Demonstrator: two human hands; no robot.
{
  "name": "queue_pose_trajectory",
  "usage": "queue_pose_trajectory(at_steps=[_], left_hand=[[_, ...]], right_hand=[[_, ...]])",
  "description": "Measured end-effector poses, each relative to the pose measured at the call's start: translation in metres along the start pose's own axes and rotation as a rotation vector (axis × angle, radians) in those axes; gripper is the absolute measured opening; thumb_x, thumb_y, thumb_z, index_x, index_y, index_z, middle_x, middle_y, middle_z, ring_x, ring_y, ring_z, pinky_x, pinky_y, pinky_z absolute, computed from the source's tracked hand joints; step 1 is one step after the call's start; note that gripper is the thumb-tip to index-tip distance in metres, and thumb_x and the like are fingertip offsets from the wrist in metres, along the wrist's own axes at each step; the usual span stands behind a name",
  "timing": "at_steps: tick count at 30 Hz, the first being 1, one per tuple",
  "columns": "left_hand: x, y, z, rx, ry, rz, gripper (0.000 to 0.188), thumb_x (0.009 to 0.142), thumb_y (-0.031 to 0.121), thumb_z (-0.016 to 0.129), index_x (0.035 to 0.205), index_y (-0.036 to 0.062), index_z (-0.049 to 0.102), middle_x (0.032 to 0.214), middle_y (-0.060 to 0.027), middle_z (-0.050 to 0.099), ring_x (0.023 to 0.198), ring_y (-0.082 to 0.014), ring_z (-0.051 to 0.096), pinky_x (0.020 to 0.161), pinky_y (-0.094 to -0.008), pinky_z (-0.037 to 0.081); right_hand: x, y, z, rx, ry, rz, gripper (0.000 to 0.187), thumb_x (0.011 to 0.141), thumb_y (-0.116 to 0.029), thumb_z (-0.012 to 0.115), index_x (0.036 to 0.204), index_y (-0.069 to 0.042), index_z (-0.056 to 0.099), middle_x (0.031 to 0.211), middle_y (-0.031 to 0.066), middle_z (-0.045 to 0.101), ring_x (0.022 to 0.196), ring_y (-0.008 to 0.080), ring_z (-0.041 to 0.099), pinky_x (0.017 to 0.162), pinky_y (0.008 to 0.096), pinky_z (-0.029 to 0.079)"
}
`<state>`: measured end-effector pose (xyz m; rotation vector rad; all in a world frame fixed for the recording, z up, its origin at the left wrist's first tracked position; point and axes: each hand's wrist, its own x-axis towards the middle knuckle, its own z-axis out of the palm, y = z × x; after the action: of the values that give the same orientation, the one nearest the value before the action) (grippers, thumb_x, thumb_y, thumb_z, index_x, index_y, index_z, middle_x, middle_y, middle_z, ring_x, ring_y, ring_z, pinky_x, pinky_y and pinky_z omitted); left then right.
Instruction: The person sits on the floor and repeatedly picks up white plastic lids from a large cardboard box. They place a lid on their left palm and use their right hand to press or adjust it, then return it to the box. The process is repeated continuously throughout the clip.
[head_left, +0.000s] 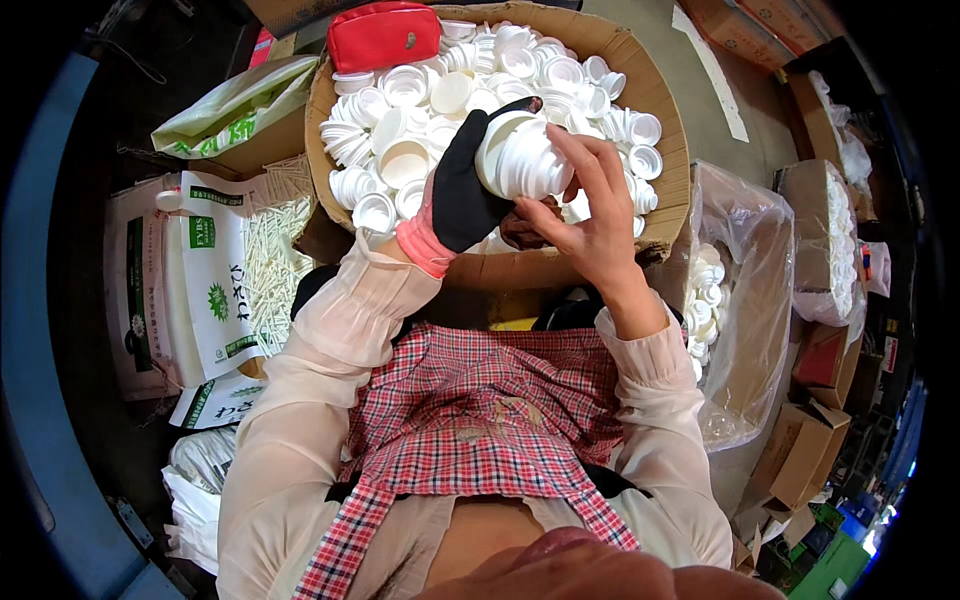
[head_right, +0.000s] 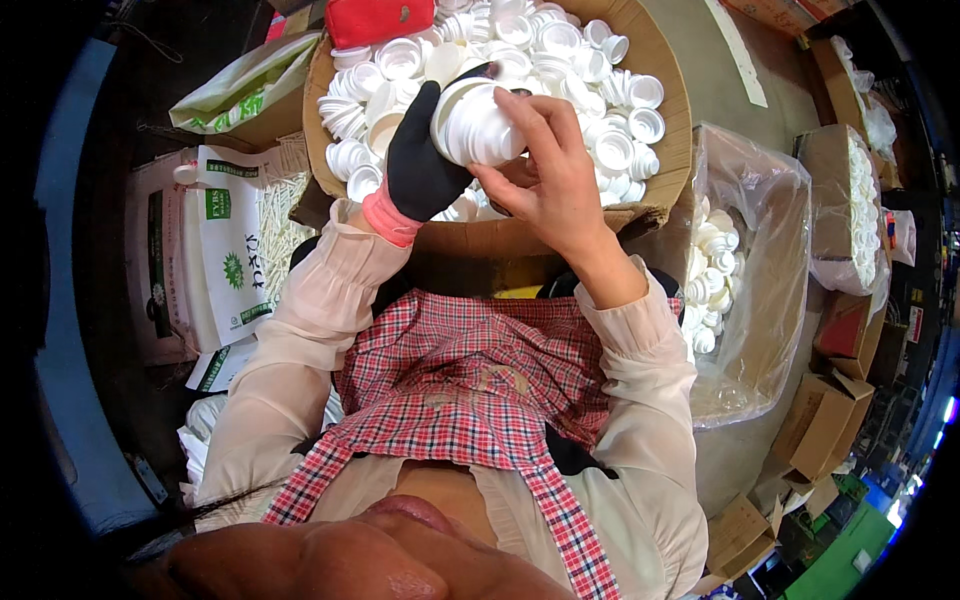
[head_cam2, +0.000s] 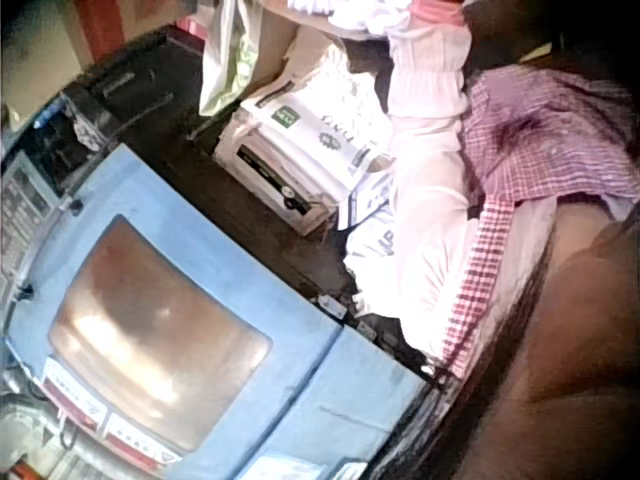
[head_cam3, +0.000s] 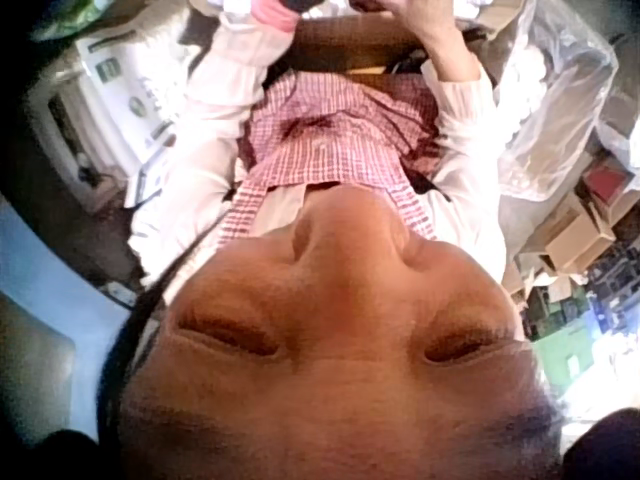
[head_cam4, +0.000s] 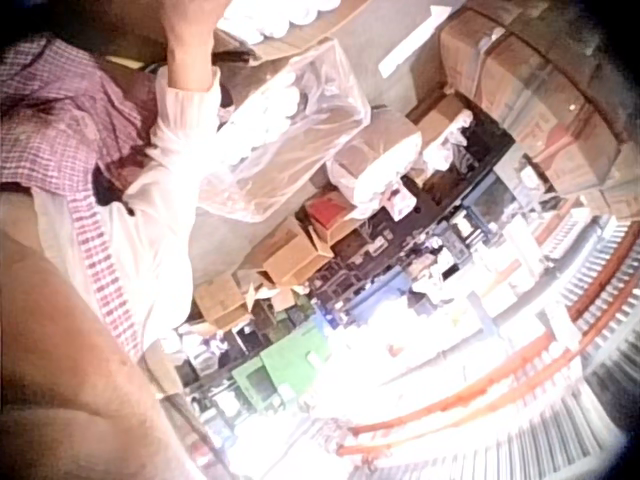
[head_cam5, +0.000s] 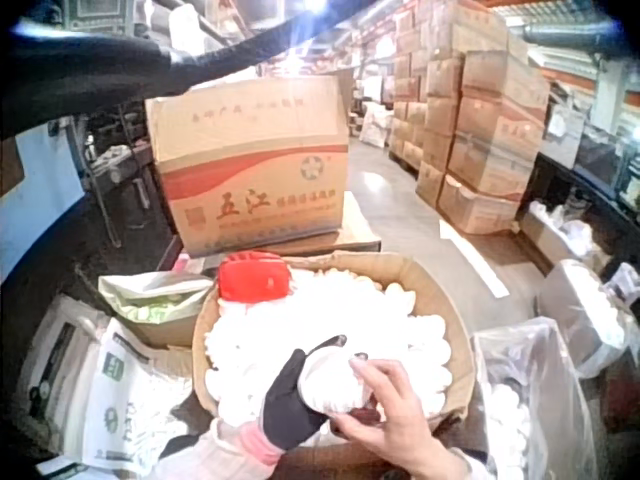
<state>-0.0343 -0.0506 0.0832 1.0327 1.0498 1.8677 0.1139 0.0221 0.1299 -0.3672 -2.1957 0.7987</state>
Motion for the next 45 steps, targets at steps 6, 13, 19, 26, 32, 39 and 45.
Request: queue_pose_trajectory(at_steps=[6,13,19,26,32,39,45], left_hand=[[0.003,-0.003,-0.003,-0.23,-0.046,-0.103,0.065,0.077,0.003,0.071,0.136,0.0017,0.042,0.134,-0.0118,0.052,0.116,-0.0201,0.055,0.099,-0.031,0.044],[0.0,0.001,-0.006,0.124,-0.127,0.088,0.065,0.078,0.0,0.068,0.137,0.0026,0.042,0.133,-0.0108,0.052,0.117,-0.0198,0.054,0.099,-0.0311,0.044],[0.0,0.009,-0.005,0.316,-0.149,0.2,0.064,0.079,0.0,0.067,0.138,0.0038,0.042,0.133,-0.0103,0.053,0.117,-0.0194,0.054,0.099,-0.0307,0.045],[-0.002,0.004,-0.007,0.079,-0.123,0.017,0.063,0.081,0.002,0.067,0.138,0.0049,0.041,0.133,-0.0082,0.053,0.115,-0.0191,0.055,0.098,-0.0301,0.045],[-0.004,0.026,0.008,-0.086,-0.1,-0.155,0.061,0.084,0.01,0.068,0.139,0.0038,0.041,0.132,-0.0077,0.052,0.112,-0.0162,0.055,0.095,-0.0296,0.047],[-0.004,0.01,0.021,-0.349,-0.087,-0.23,0.07,0.081,0.008,0.067,0.143,0.0017,0.036,0.136,-0.0089,0.049,0.12,-0.0181,0.05,0.101,-0.0312,0.041],[-0.013,-0.001,0.035,-0.165,-0.109,-0.139,0.072,0.083,0.011,0.069,0.145,0.0024,0.033,0.137,-0.0095,0.047,0.12,-0.0172,0.049,0.101,-0.0301,0.039]], right_hand=[[0.0,0.0,0.0,-0.053,-0.045,-0.048,0.065,0.066,-0.004,0.077,0.128,-0.012,0.058,0.118,0.0116,0.05,0.086,0.0227,0.057,0.069,0.0314,0.052],[-0.001,-0.001,0.0,-0.053,-0.05,-0.045,0.065,0.066,-0.002,0.076,0.127,-0.013,0.059,0.118,0.012,0.05,0.085,0.0241,0.056,0.072,0.0322,0.051],[-0.002,-0.002,0.001,-0.065,-0.036,-0.027,0.065,0.065,-0.002,0.075,0.127,-0.013,0.059,0.117,0.0123,0.05,0.088,0.0249,0.056,0.075,0.0328,0.051],[-0.003,-0.003,0.001,-0.078,-0.046,-0.018,0.066,0.065,-0.001,0.075,0.127,-0.013,0.059,0.118,0.0128,0.049,0.091,0.0254,0.055,0.078,0.0332,0.05],[-0.003,-0.002,-0.001,-0.029,-0.07,0.009,0.072,0.067,-0.004,0.077,0.134,-0.013,0.052,0.119,0.0136,0.047,0.097,0.0281,0.054,0.084,0.0339,0.048],[0.009,0.02,0.015,0.878,0.247,0.76,0.076,0.095,-0.064,0.033,0.118,0.004,0.059,0.098,0.0118,0.065,0.091,0.0185,0.061,0.081,0.0304,0.047],[0.01,0.032,0.025,0.694,0.346,0.793,0.072,0.096,-0.063,0.033,0.087,0.001,0.063,0.076,0.0081,0.064,0.074,0.0156,0.063,0.07,0.0292,0.05]])
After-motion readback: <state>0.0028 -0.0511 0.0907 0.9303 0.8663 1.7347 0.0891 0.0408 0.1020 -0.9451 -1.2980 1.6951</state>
